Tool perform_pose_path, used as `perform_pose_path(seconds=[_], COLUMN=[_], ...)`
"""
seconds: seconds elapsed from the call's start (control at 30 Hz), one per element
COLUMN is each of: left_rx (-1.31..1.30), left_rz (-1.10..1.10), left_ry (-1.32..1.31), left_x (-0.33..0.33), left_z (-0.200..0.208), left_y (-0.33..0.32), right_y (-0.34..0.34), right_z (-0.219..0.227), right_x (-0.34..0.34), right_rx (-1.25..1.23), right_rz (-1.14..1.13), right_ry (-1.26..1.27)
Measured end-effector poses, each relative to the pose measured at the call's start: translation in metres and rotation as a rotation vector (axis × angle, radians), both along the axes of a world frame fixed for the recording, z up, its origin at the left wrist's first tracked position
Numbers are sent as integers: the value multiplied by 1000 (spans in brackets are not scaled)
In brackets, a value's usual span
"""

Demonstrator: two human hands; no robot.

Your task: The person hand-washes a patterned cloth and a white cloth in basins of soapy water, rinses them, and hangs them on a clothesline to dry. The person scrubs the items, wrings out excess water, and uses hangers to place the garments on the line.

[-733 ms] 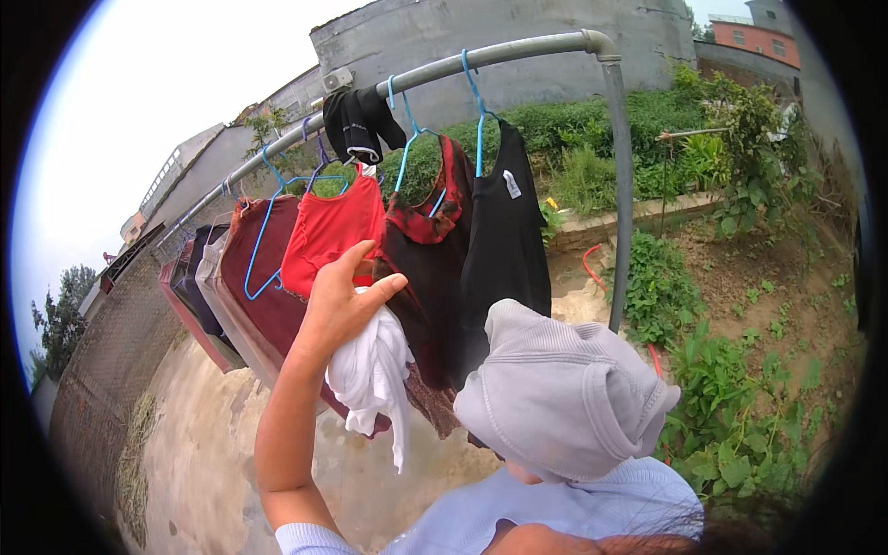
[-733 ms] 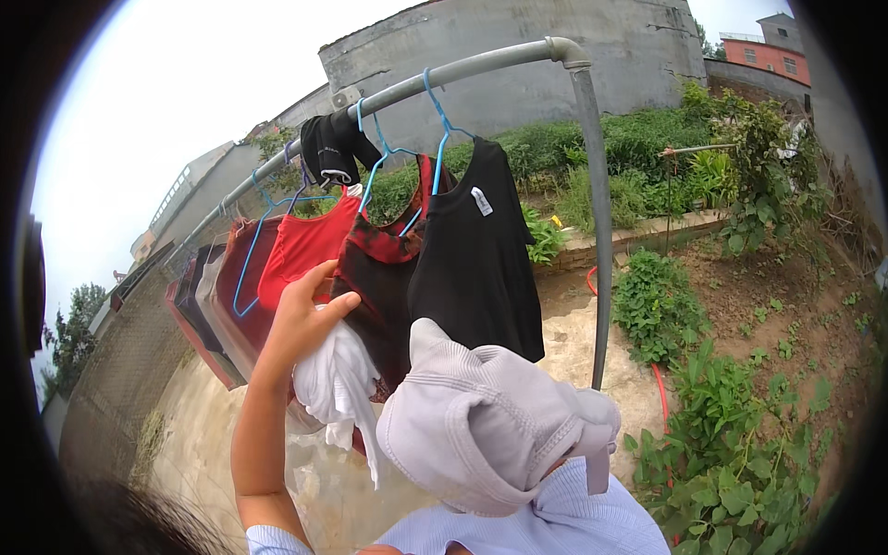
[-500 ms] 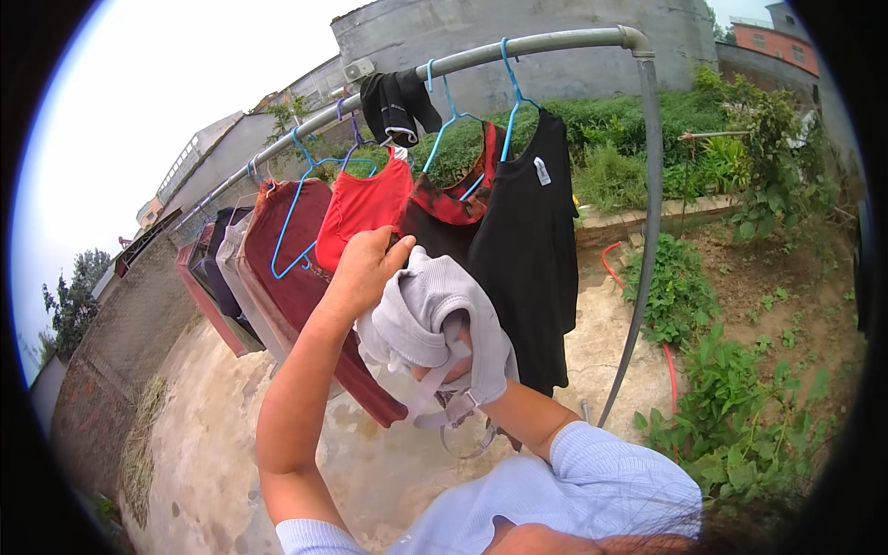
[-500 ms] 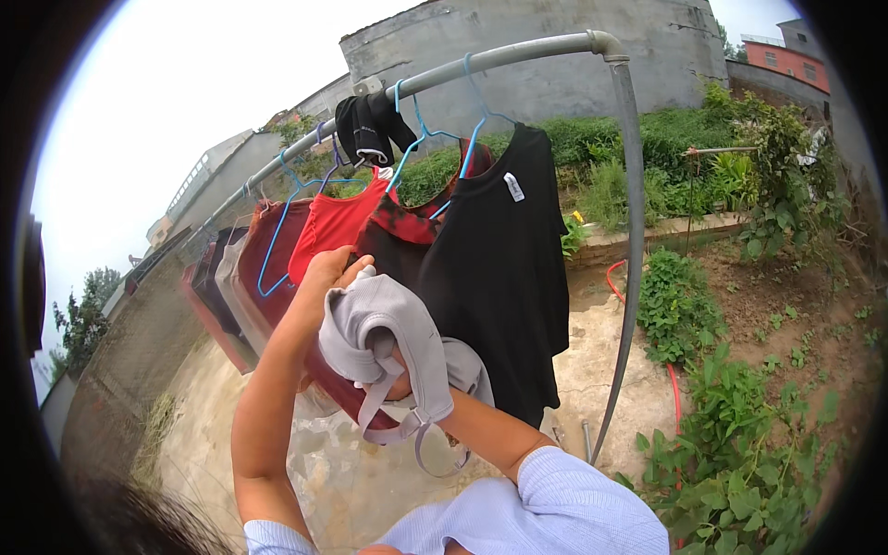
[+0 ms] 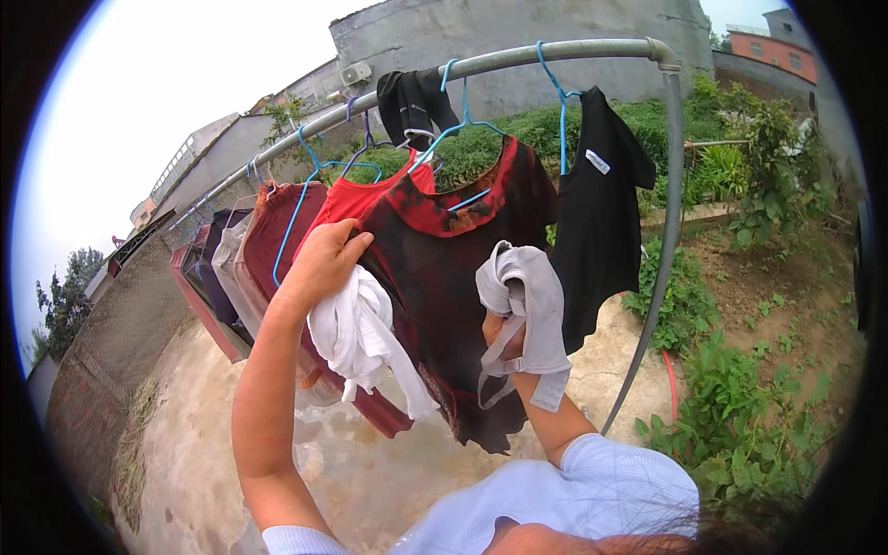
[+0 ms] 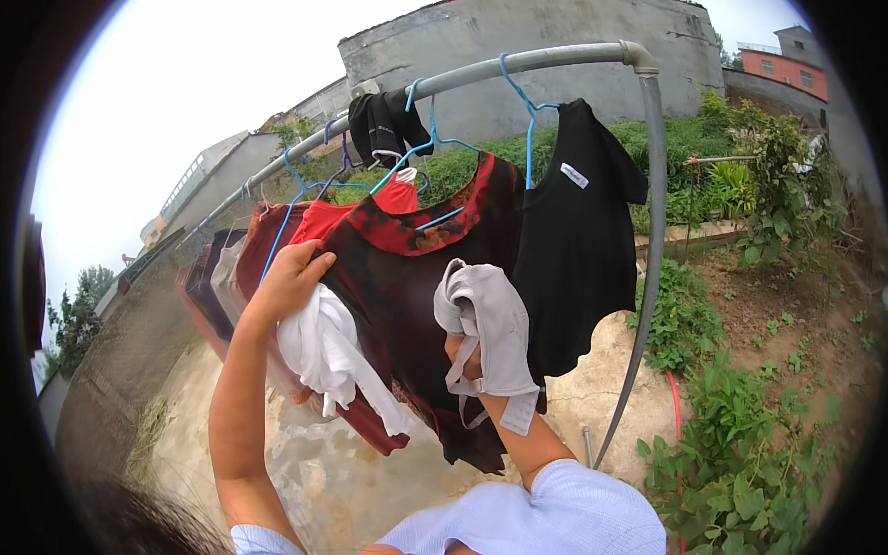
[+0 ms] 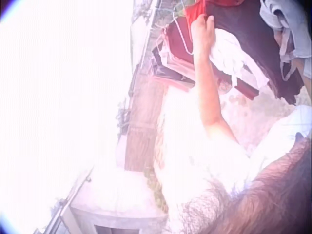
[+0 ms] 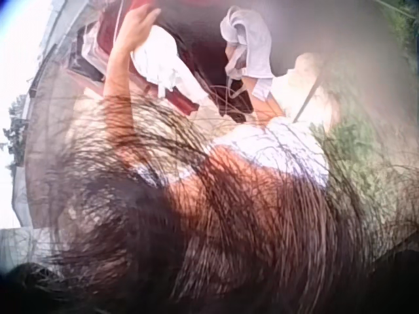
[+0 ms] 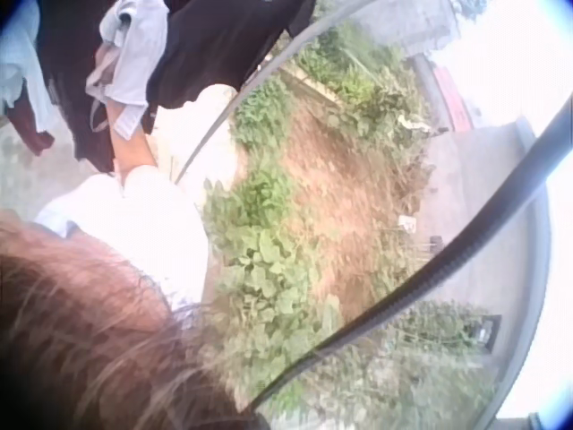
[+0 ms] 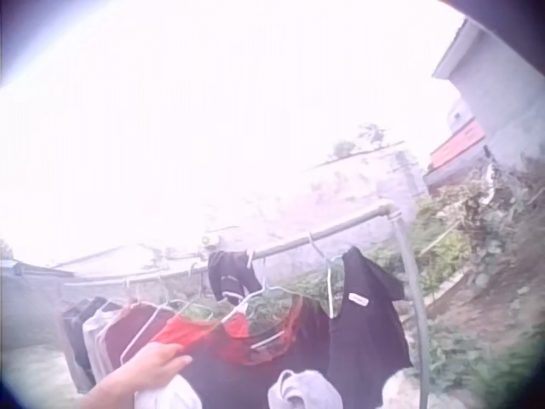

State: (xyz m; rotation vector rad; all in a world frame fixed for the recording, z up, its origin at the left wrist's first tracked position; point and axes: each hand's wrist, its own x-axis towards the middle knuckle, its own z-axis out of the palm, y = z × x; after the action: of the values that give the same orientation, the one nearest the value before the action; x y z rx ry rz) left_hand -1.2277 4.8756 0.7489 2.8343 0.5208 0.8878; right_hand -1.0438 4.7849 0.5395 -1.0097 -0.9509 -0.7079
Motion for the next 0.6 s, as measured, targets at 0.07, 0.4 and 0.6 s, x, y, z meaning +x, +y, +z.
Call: perform_pose_path(seconds=[0.07, 0.4, 0.6], left_rx=[34, -39, -57], left_rz=[2, -170, -140], left_ry=[5, -19, -56], left_x=[-4, 26, 29], left_z=[-5, -26, -40], left_y=[7, -19, -16], right_y=[-23, 97, 76], right_z=[25, 152, 180], right_x=[-10, 71, 74], right_rx=[29, -502, -1205], right_rz=[-31, -101, 112], right_ry=[-44, 39, -140])
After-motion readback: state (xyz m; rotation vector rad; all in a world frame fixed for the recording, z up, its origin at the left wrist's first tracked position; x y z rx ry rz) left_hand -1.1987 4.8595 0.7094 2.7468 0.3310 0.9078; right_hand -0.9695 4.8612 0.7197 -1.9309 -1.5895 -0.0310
